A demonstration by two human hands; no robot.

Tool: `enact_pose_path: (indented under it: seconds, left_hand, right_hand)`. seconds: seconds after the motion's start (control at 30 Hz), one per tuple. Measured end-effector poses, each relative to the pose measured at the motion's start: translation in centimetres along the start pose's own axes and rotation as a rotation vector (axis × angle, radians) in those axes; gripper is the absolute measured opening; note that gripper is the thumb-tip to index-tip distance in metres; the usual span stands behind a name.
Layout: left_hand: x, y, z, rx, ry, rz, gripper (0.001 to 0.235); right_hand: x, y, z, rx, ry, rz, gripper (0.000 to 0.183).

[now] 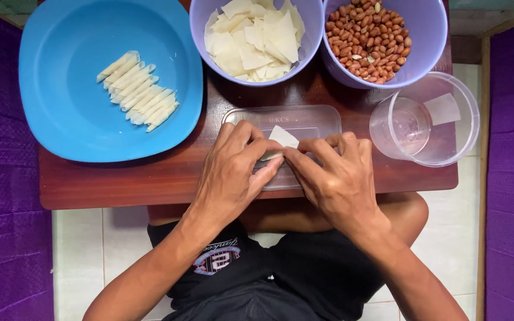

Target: The person sits on the floor and wraps peanuts in thin white sheets. They pick up a sheet, place a peanut on it, fold it into a small packet, and place the finished item on a blue plate. The process is repeated continuously using bowls of sheets and peanuts.

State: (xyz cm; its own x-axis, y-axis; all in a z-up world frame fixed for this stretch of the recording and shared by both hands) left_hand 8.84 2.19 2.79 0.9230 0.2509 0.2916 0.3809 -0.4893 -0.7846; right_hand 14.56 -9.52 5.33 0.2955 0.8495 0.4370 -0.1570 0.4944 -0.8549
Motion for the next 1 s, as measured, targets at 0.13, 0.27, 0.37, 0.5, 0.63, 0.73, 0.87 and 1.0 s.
enact_pose_path:
  seconds: [0.13, 0.27, 0.37, 0.5, 0.63, 0.73, 0.87, 1.0]
  left_hand:
    - [0.1, 0.0, 0.2, 0.002, -0.013, 0.003, 0.009]
    - [0.4, 0.0, 0.3, 0.004, -0.018, 0.023, 0.008]
    - [0.6, -0.3, 0.4, -0.018, -0.022, 0.024, 0.01]
    - [0.7, -0.7, 0.7, -0.082, -0.029, 0.017, 0.013]
    - [0.5, -0.5, 0.8, -0.096, -0.024, 0.002, 0.012]
    - [0.5, -0.5, 0.9, -0.08, -0.048, -0.013, 0.01]
    - [0.6, -0.4, 1.1, -0.087, -0.075, -0.019, 0.009]
    - [1.0, -1.5, 1.2, -0.171, -0.086, -0.102, 0.016]
  right_hand:
    - [0.4, 0.2, -0.1, 0.012, 0.023, 0.008, 0.011]
    - [0.8, -0.2, -0.1, 0.052, 0.067, -0.031, 0.007]
    - [1.0, -0.3, 0.3, 0.003, 0.062, -0.023, 0.009]
    - [1.3, 0.2, 0.8, -0.071, 0.064, 0.02, 0.01]
    - [1.7, 0.5, 0.7, -0.071, 0.073, 0.026, 0.012]
    - [1.9, 0.6, 0.8, -0.073, 0.092, 0.023, 0.013]
    - [2.0, 0.3, 0.3, -0.016, 0.142, -0.021, 0.008]
    - [2.1, 0.4, 0.9, -0.098, 0.129, -0.035, 0.007]
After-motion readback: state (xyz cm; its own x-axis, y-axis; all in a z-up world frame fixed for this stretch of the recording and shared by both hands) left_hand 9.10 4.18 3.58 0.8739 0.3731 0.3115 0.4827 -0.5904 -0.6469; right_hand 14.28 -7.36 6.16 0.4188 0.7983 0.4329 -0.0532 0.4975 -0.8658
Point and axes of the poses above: each hand's wrist, its own x-axis towards the middle knuckle, its own y-axis out of the palm, z = x × y, the point moved 9 cm from there along x, towards the middle knuckle, and after that the axes turned 13 degrees about x, right-handed, at the moved point
